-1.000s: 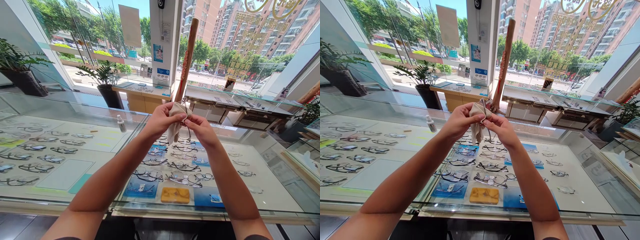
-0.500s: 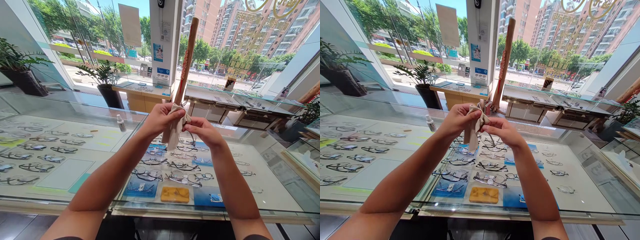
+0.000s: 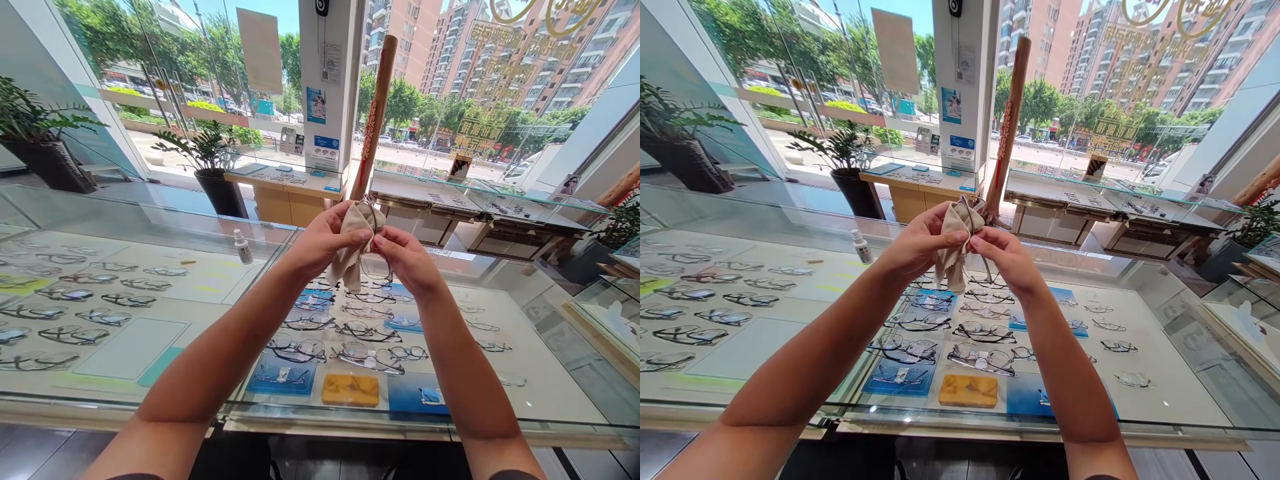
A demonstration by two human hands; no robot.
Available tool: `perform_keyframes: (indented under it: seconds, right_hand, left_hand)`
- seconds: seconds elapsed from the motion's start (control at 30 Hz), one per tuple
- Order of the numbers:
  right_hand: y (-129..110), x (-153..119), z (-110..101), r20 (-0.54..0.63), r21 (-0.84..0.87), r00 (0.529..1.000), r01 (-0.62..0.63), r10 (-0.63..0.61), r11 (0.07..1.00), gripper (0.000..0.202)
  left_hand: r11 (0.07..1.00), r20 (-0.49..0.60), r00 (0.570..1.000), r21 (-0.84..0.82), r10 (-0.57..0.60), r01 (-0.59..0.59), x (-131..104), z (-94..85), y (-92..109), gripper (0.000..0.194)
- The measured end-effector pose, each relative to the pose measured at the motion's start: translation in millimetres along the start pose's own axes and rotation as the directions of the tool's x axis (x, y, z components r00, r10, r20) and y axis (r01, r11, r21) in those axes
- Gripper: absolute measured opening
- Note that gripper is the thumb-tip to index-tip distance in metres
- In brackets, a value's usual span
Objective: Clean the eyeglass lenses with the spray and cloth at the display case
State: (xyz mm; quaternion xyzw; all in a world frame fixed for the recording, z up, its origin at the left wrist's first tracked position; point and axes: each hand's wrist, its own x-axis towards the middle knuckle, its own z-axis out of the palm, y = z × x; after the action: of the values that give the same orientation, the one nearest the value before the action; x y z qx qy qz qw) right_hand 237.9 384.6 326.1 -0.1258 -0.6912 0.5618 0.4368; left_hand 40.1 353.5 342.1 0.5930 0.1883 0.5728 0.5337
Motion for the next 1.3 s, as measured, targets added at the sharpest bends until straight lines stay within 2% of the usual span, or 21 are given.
perform_keyframes:
  seconds: [0.1, 0.2, 0.4, 0.53, 0.8, 1.0, 1.07, 1.3]
  right_hand:
    - [1, 0, 4, 0.003, -0.018, 1.0, 0.001, -0.001, 1.0, 0.023]
    - [-1, 0, 9, 0.003, -0.086, 1.0, 0.024, -0.024, 0.996, 0.026]
    - [-5, -2, 19, -0.12, -0.297, 0.988, 0.057, -0.096, 0.953, 0.031]
    - [-4, -1, 18, -0.143, -0.351, 0.979, 0.087, -0.145, 0.932, 0.027]
    - [-5, 2, 19, -0.218, -0.277, 0.965, 0.082, -0.146, 0.957, 0.026]
    - [-5, 2, 17, -0.165, -0.301, 0.975, 0.094, -0.149, 0.949, 0.028]
    - [-4, 1, 18, -0.183, -0.309, 0.971, 0.094, -0.156, 0.947, 0.026]
    - [-3, 2, 20, -0.258, -0.287, 0.952, 0.089, -0.166, 0.954, 0.026]
  left_hand:
    - [1.0, -0.047, 0.999, -0.007, 0.026, -0.027, 0, 4.0, -5, 0.042]
    - [0.994, -0.12, 0.988, 0.069, 0.096, -0.089, -1, 5.4, -9, 0.039]
    - [0.966, -0.177, 0.97, 0.227, 0.167, -0.125, 1, 4.6, -8, 0.036]
    - [0.969, -0.171, 0.973, 0.218, 0.157, -0.118, 3, -0.1, -8, 0.037]
    - [0.99, -0.149, 0.984, 0.114, 0.1, -0.083, 5, -3.2, -10, 0.035]
    - [0.936, -0.122, 0.975, 0.323, 0.186, -0.138, 3, -8.9, 6, 0.034]
    - [0.915, -0.114, 0.973, 0.378, 0.2, -0.143, 2, -12.0, 11, 0.033]
    - [0.897, -0.086, 0.978, 0.42, 0.192, -0.139, 4, -14.2, 11, 0.036]
